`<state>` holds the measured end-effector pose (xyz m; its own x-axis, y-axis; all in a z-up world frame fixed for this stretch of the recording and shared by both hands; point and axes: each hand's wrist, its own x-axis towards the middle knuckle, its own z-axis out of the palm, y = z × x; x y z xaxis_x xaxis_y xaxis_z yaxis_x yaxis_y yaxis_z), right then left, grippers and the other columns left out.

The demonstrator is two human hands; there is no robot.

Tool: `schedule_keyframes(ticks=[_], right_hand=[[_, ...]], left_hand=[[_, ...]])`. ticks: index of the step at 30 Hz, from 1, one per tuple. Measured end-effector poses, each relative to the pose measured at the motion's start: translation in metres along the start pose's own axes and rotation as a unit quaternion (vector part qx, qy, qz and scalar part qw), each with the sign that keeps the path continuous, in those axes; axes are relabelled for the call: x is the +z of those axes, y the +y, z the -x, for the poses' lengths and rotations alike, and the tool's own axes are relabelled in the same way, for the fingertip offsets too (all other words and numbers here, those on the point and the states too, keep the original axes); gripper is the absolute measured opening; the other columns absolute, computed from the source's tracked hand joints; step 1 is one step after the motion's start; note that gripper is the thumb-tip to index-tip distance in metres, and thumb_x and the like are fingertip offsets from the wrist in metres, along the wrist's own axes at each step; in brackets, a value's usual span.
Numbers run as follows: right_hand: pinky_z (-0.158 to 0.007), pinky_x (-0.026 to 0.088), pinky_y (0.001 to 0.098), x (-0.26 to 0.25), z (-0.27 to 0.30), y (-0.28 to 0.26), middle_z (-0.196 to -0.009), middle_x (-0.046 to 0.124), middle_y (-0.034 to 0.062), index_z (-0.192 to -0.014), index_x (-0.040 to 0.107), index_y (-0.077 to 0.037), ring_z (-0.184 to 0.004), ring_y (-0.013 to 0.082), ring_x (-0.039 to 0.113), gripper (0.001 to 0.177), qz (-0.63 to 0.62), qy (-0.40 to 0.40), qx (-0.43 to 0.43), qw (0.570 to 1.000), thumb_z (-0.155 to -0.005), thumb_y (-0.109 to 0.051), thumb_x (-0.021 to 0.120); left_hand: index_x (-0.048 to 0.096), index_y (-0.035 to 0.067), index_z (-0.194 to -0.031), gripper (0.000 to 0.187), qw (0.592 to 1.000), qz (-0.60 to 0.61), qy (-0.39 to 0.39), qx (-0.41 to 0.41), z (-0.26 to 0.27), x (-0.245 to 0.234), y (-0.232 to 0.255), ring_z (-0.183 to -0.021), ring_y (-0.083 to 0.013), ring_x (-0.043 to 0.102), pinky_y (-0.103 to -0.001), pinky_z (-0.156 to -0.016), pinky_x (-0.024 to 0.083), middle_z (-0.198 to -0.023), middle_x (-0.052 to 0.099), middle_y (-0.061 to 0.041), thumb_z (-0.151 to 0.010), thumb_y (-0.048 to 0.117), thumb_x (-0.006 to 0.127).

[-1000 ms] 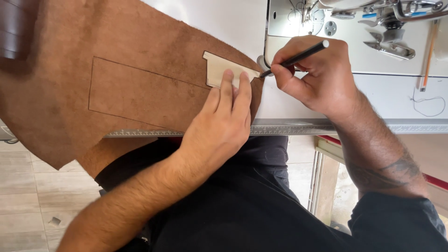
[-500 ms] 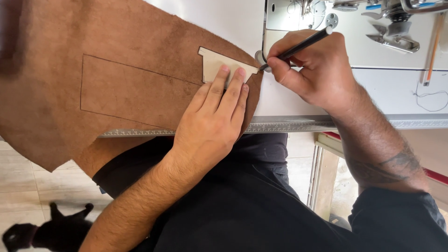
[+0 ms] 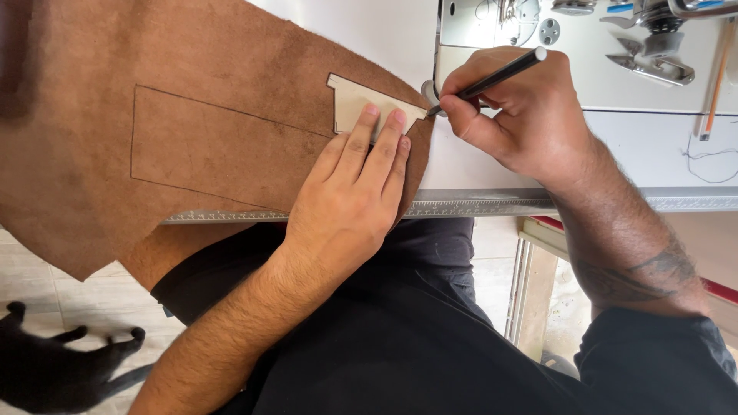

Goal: Tracing cardboard templates onto a piece of leather using a pen at a workbench.

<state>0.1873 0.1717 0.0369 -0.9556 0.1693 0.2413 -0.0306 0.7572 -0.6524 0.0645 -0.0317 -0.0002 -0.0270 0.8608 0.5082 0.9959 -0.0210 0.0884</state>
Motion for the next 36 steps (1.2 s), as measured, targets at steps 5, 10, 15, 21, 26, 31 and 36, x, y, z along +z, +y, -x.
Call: schedule_keyframes(ticks=[5, 10, 15, 21, 26, 31, 36], right_hand=[[-0.069, 0.047, 0.0348, -0.0003, 0.0002, 0.0031, -0.088, 0.068, 0.017, -0.098, 0.069, 0.011, -0.075, 0.027, 0.062, 0.011, 0.008, 0.004, 0.002, 1.0, -0.107, 0.006, 0.066], [-0.068, 0.046, 0.0347, -0.0002, 0.0004, 0.0044, -0.086, 0.068, 0.0161, -0.098, 0.069, 0.01, -0.074, 0.0266, 0.062, 0.01, 0.016, 0.005, -0.004, 1.0, -0.106, 0.007, 0.066], [-0.069, 0.048, 0.0358, 0.0005, 0.0001, 0.0041, -0.089, 0.069, 0.0166, -0.097, 0.07, 0.011, -0.075, 0.0279, 0.063, 0.011, 0.021, 0.006, -0.019, 1.0, -0.107, 0.007, 0.066], [-0.07, 0.045, 0.036, -0.0016, -0.0005, 0.0006, -0.086, 0.067, 0.0126, -0.096, 0.068, 0.007, -0.075, 0.0268, 0.06, 0.013, 0.038, 0.003, -0.019, 0.999, -0.109, 0.004, 0.066], [-0.069, 0.043, 0.0372, -0.0015, 0.003, -0.0021, -0.082, 0.064, 0.0147, -0.095, 0.067, 0.008, -0.072, 0.0279, 0.058, 0.015, 0.016, 0.018, -0.025, 0.999, -0.109, 0.003, 0.065], [-0.064, 0.043, 0.0362, 0.0026, 0.0045, -0.0034, -0.08, 0.064, 0.017, -0.093, 0.067, 0.011, -0.069, 0.0278, 0.058, 0.017, 0.002, 0.019, -0.032, 0.999, -0.108, 0.003, 0.066], [-0.065, 0.043, 0.0358, 0.0038, 0.0044, -0.0021, -0.081, 0.065, 0.016, -0.095, 0.069, 0.01, -0.07, 0.0276, 0.059, 0.016, 0.01, 0.015, -0.031, 0.999, -0.108, 0.001, 0.067]], left_hand=[[0.072, -0.002, -0.118, 0.028, 1.0, -0.002, -0.006, 0.003, 0.0, -0.0003, -0.0003, -0.125, -0.0392, 0.064, -0.042, -0.097, 0.058, -0.137, 0.064, -0.021, -0.107, 0.002, 0.047], [0.072, -0.001, -0.119, 0.029, 1.0, -0.003, -0.012, 0.003, 0.0002, -0.001, 0.0, -0.126, -0.0394, 0.063, -0.042, -0.098, 0.058, -0.137, 0.064, -0.021, -0.107, 0.002, 0.046], [0.071, -0.001, -0.121, 0.03, 1.0, -0.009, -0.022, 0.006, 0.001, -0.0011, -0.0002, -0.127, -0.0391, 0.063, -0.042, -0.099, 0.056, -0.138, 0.063, -0.021, -0.108, 0.004, 0.044], [0.071, -0.001, -0.122, 0.031, 1.0, -0.005, -0.022, 0.003, 0.0012, -0.001, -0.0003, -0.128, -0.039, 0.062, -0.042, -0.099, 0.057, -0.139, 0.063, -0.02, -0.108, 0.003, 0.044], [0.072, -0.001, -0.12, 0.03, 1.0, -0.002, -0.011, 0.002, 0.0002, -0.0018, -0.0007, -0.126, -0.0386, 0.064, -0.042, -0.097, 0.057, -0.137, 0.065, -0.02, -0.107, 0.002, 0.045], [0.072, -0.001, -0.119, 0.029, 1.0, -0.001, 0.001, 0.002, 0.0003, -0.0007, -0.0004, -0.125, -0.0379, 0.065, -0.041, -0.095, 0.058, -0.136, 0.065, -0.02, -0.107, 0.001, 0.046], [0.072, 0.0, -0.119, 0.027, 1.0, -0.002, -0.001, 0.001, 0.0009, 0.0011, -0.0007, -0.125, -0.0381, 0.064, -0.042, -0.095, 0.058, -0.136, 0.065, -0.019, -0.107, 0.003, 0.048]])
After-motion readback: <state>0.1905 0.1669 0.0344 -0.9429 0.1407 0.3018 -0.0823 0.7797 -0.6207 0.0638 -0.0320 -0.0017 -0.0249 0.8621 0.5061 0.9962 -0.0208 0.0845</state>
